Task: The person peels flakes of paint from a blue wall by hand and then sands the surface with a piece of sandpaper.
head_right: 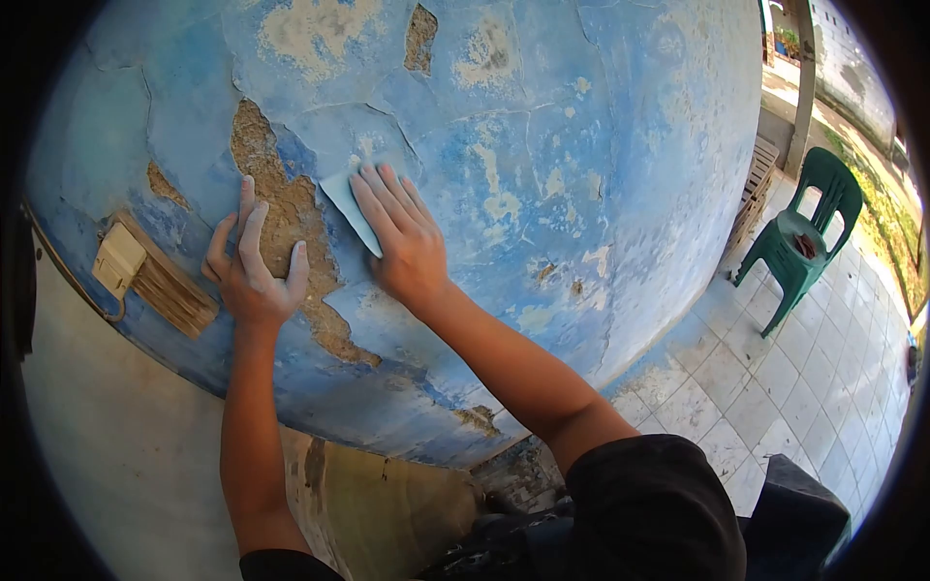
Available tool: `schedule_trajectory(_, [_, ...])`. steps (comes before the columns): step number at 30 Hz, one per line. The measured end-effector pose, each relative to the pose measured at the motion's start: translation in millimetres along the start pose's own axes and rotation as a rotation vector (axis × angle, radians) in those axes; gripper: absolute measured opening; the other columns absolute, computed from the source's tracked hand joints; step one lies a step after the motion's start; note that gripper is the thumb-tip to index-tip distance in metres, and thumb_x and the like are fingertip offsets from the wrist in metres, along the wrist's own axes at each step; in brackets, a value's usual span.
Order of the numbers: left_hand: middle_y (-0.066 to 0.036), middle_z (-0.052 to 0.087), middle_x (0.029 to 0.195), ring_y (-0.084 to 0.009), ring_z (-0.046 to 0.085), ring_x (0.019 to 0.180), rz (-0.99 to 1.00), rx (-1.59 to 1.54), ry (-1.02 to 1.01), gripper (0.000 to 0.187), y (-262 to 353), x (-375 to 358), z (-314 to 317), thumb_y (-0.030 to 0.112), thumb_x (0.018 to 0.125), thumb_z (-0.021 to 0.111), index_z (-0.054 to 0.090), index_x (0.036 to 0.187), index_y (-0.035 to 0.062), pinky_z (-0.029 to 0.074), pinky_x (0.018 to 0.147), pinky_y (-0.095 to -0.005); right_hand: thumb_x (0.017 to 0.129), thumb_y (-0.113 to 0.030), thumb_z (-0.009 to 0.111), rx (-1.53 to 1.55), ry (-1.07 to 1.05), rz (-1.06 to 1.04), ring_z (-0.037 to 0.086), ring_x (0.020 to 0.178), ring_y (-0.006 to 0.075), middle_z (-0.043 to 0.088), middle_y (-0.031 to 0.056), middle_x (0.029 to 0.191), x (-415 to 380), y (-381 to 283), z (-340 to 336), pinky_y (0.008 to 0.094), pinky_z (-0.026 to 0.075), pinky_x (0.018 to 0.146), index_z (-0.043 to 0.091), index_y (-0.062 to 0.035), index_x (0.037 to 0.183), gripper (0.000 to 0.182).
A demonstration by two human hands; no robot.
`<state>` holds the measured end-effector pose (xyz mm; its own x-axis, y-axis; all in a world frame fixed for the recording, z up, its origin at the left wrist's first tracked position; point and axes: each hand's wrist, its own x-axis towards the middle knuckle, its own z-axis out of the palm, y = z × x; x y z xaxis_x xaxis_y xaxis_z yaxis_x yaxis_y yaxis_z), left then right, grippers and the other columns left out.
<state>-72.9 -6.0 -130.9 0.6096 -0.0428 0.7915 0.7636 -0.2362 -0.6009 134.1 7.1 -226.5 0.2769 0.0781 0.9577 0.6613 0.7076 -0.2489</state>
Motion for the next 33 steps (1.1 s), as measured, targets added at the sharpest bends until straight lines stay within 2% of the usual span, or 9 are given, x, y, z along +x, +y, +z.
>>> schedule_trajectory(2, [-0.010,0.061,0.162,-0.0281,0.050,0.131,-0.014,-0.029,-0.012,0.065,2.6,-2.6,-2.5,0.034,0.093,0.078,0.051,0.149,0.0158,0.031,0.111,-0.0435,0.078,0.013,0.066,-0.034,-0.035,0.013,0.056,0.148,0.0391,0.064,0.0201,0.153,-14.7,3.1,-2.9,0.0533,0.046,0.123,0.064,-0.0035,0.148,0.072])
schedule_trajectory(10, [-0.009,0.063,0.160,-0.0280,0.051,0.129,0.008,-0.028,-0.021,0.064,1.9,-2.5,-3.8,0.032,0.093,0.078,0.051,0.148,0.0148,0.034,0.109,-0.0435,0.080,0.012,0.064,0.051,0.058,0.022,0.057,0.148,0.0389,0.065,0.0216,0.152,47.8,-10.5,8.8,0.0518,0.046,0.124,0.064,-0.0026,0.148,0.069])
schedule_trajectory(15, [-0.009,0.062,0.161,-0.0280,0.052,0.129,0.012,-0.052,-0.037,0.065,4.6,-7.0,-1.3,0.032,0.092,0.079,0.050,0.148,0.0149,0.035,0.108,-0.0445,0.081,0.011,0.064,-0.029,-0.052,0.007,0.057,0.147,0.0400,0.064,0.0222,0.152,-5.1,6.8,-13.0,0.0514,0.046,0.124,0.063,-0.0022,0.147,0.067])
schedule_trajectory(18, [-0.007,0.062,0.161,-0.0274,0.055,0.138,0.007,-0.057,-0.040,0.069,5.9,-7.5,0.3,0.038,0.091,0.081,0.052,0.150,0.0172,0.037,0.107,-0.0437,0.082,0.011,0.064,-0.038,-0.048,-0.006,0.057,0.147,0.0399,0.064,0.0220,0.153,5.1,7.0,-8.0,0.0514,0.046,0.124,0.063,-0.0017,0.147,0.066])
schedule_trajectory(20, [-0.017,0.051,0.169,-0.0331,0.048,0.152,0.013,-0.110,-0.077,0.077,5.8,-0.5,-1.9,0.036,0.091,0.083,0.045,0.154,0.0152,0.035,0.112,-0.0486,0.082,0.010,0.064,-0.014,-0.024,0.011,0.057,0.147,0.0397,0.064,0.0219,0.152,34.6,-4.9,0.4,0.0517,0.046,0.124,0.064,-0.0014,0.147,0.065])
schedule_trajectory(23, [-0.020,0.046,0.172,-0.0352,0.043,0.158,-0.021,-0.103,-0.121,0.085,9.9,5.8,-4.0,0.041,0.088,0.087,0.043,0.157,0.0155,0.033,0.117,-0.0513,0.080,0.017,0.064,0.012,0.074,0.007,0.057,0.147,0.0412,0.067,0.0220,0.149,52.9,-10.1,7.3,0.0527,0.047,0.123,0.063,-0.0038,0.150,0.073])
schedule_trajectory(25, [-0.017,0.046,0.172,-0.0327,0.043,0.158,-0.036,-0.102,-0.114,0.088,11.3,8.1,-2.5,0.047,0.087,0.087,0.044,0.158,0.0182,0.032,0.120,-0.0505,0.083,0.011,0.064,-0.031,-0.004,-0.032,0.057,0.148,0.0388,0.065,0.0216,0.152,37.8,-5.0,0.5,0.0531,0.047,0.123,0.064,-0.0017,0.147,0.065])
schedule_trajectory(29, [-0.015,0.048,0.172,-0.0299,0.043,0.159,-0.081,-0.130,-0.113,0.094,14.8,7.4,-2.6,0.057,0.084,0.088,0.045,0.159,0.0209,0.031,0.123,-0.0502,0.081,0.012,0.064,-0.076,-0.045,-0.022,0.055,0.149,0.0386,0.065,0.0210,0.153,-16.0,10.6,-4.8,0.0531,0.046,0.124,0.064,-0.0018,0.148,0.069])
schedule_trajectory(33, [-0.015,0.048,0.172,-0.0297,0.043,0.159,-0.080,-0.117,-0.122,0.094,15.1,8.0,-3.0,0.058,0.083,0.089,0.046,0.158,0.0208,0.032,0.123,-0.0501,0.079,0.011,0.069,-0.063,-0.035,0.016,0.055,0.150,0.0376,0.065,0.0200,0.152,22.8,0.0,-5.3,0.0532,0.046,0.123,0.066,-0.0031,0.147,0.070])
